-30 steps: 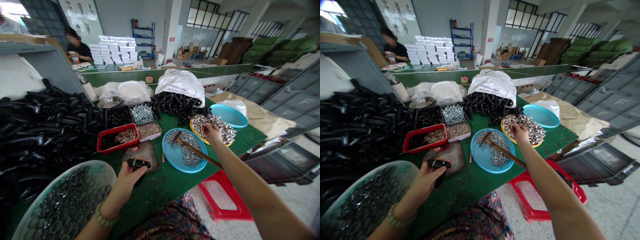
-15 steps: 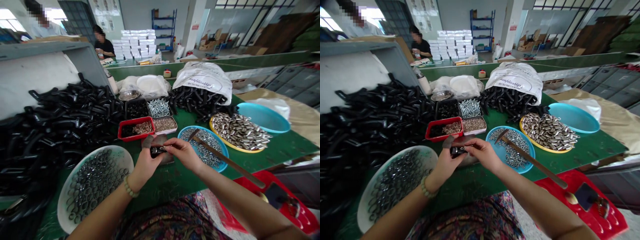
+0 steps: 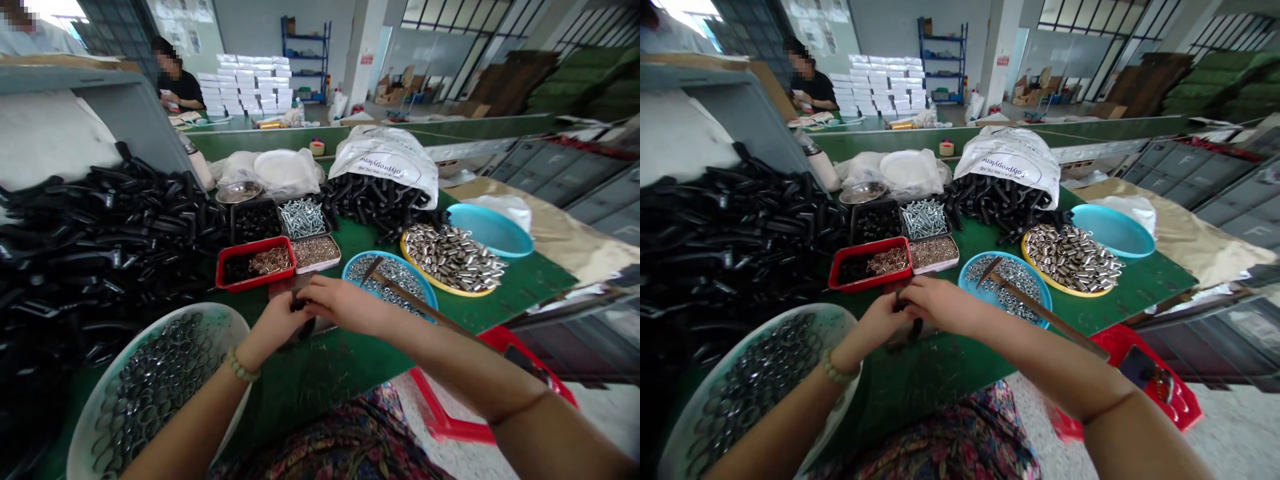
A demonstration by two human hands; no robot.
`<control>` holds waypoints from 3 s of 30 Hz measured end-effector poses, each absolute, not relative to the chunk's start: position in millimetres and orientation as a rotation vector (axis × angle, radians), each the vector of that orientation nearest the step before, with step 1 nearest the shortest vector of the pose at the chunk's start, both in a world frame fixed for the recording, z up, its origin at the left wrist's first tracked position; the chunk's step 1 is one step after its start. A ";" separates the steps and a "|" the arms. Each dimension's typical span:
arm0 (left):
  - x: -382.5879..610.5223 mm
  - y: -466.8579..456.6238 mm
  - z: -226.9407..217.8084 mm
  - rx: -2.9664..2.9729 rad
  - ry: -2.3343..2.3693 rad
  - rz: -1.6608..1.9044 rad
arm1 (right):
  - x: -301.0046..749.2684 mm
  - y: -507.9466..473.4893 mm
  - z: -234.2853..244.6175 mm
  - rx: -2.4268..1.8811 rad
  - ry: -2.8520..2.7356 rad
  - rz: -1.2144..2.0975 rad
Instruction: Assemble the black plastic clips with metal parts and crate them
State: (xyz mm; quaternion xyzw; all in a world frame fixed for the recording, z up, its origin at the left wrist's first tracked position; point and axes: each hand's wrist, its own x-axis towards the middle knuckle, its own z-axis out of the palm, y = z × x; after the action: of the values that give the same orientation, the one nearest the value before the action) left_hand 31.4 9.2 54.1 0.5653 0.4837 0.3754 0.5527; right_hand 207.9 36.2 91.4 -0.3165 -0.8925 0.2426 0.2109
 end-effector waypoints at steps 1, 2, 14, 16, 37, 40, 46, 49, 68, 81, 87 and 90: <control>31.5 12.9 55.8 1.262 1.111 0.873 | 215.4 54.5 91.8 -0.977 -2.489 0.624; 30.7 15.4 58.0 1.173 1.084 0.882 | 226.7 76.0 90.5 -1.159 -2.431 0.550; 7.3 1.0 78.4 1.562 1.331 0.840 | 346.2 210.9 52.9 -2.119 -1.633 0.314; 6.4 -1.5 79.2 1.678 1.381 0.876 | 351.7 207.7 55.8 -2.080 -1.581 0.440; 6.0 -22.3 79.0 1.903 1.364 0.686 | 181.2 -5.0 76.7 -1.241 -1.486 1.525; 2.9 -22.3 78.0 2.038 1.412 0.613 | 177.6 -4.7 80.8 -1.268 -1.692 1.317; 9.4 -23.9 72.5 2.078 1.464 0.591 | 162.4 -11.6 84.0 -1.233 -1.698 1.198; 13.7 -26.3 72.3 2.028 1.514 0.651 | 155.2 -21.1 75.9 -1.228 -1.488 1.209; -1.2 29.7 33.7 2.417 1.489 0.284 | 106.8 170.8 29.4 -1.209 -2.922 -0.001; -33.0 147.9 26.6 2.318 1.815 0.146 | 114.9 167.6 34.1 -1.125 -2.868 0.015; -30.3 149.7 21.0 2.263 1.826 0.248 | 133.8 150.5 43.2 -1.112 -2.725 0.198; -31.9 148.4 19.1 2.226 1.849 0.396 | 169.8 122.1 39.6 -1.035 -2.508 0.428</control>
State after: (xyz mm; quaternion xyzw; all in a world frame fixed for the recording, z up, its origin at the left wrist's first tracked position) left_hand -31.9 148.4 19.1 0.7575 0.6292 0.1348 0.1104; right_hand 169.8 122.1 39.6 -0.3694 -0.8954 0.1529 0.1962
